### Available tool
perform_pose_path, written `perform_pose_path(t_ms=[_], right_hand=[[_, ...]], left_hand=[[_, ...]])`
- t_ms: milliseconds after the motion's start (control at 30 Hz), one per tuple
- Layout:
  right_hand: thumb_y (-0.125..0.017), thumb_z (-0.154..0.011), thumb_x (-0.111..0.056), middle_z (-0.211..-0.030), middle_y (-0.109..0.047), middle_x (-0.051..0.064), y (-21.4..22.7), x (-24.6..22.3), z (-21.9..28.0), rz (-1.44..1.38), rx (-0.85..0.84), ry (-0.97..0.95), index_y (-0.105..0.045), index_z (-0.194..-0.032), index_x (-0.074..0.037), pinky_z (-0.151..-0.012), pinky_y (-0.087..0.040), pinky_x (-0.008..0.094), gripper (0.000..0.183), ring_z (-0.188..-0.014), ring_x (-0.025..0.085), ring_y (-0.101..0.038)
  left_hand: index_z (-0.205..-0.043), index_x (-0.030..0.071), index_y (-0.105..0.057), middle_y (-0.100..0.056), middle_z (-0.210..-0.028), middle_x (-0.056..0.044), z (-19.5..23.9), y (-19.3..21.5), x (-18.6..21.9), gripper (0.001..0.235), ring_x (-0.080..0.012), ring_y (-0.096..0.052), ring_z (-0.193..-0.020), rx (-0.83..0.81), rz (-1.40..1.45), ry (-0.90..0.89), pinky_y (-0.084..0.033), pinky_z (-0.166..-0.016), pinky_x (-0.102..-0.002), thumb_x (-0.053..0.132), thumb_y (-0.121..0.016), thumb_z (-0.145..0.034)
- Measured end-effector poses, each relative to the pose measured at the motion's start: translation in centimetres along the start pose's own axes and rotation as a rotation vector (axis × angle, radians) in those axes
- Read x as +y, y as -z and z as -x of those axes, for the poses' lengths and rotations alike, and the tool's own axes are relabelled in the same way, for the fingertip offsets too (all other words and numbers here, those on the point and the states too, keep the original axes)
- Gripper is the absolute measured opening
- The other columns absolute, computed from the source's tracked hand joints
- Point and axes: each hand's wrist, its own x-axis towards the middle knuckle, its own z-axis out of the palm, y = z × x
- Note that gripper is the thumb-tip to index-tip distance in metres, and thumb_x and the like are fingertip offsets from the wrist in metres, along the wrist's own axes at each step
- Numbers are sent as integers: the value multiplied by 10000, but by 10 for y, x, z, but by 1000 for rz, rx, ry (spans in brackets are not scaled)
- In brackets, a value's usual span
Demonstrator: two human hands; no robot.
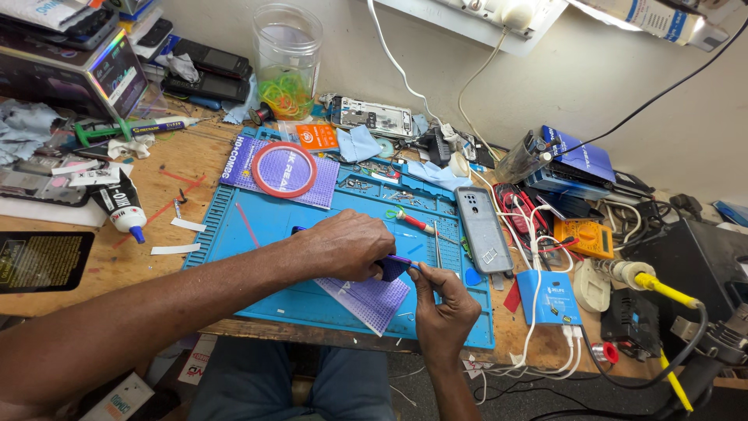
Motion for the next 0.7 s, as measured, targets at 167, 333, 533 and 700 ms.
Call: perform_pose_path(t_ms=[167, 333, 533, 700], right_hand=[[-794, -870, 5, -898, -767, 81, 1, -1, -2, 40, -22, 55, -754, -995, -17, -738, -606, 244, 133, -837, 98, -730], [-797, -864, 14, -902, -775, 92, 2, -11, -9, 84, -51, 99, -754, -1003, -24, -712, -589, 260, 150, -820, 125, -736], [-752, -881, 12, -969, -774, 108, 15, -33, -31, 238, -253, 317, -723, -991, -31, -701, -618, 300, 122, -870, 210, -780], [-757, -867, -38, -934, -772, 89, 21, -50, -45, 357, -376, 361, -723, -957, -47, -674, -596, 330, 96, -817, 242, -765]], left_hand=[[-890, 75, -767, -729, -787, -135, -1, 0, 2, 230, -338, -720, -779, -4, -4, 12, -552, -640, -499, 240, -839, -746], [-883, 79, -768, -728, -793, -138, -1, 0, 0, 216, -344, -719, -789, -6, -13, 10, -552, -648, -505, 230, -836, -745], [-899, 93, -766, -735, -820, -144, -1, 2, 2, 256, -358, -713, -825, 8, -16, -1, -552, -687, -515, 279, -845, -742], [-982, 136, -775, -751, -922, -137, 28, 8, -23, 315, -360, -715, -904, -31, -2, 99, -560, -771, -498, 306, -855, -730]])
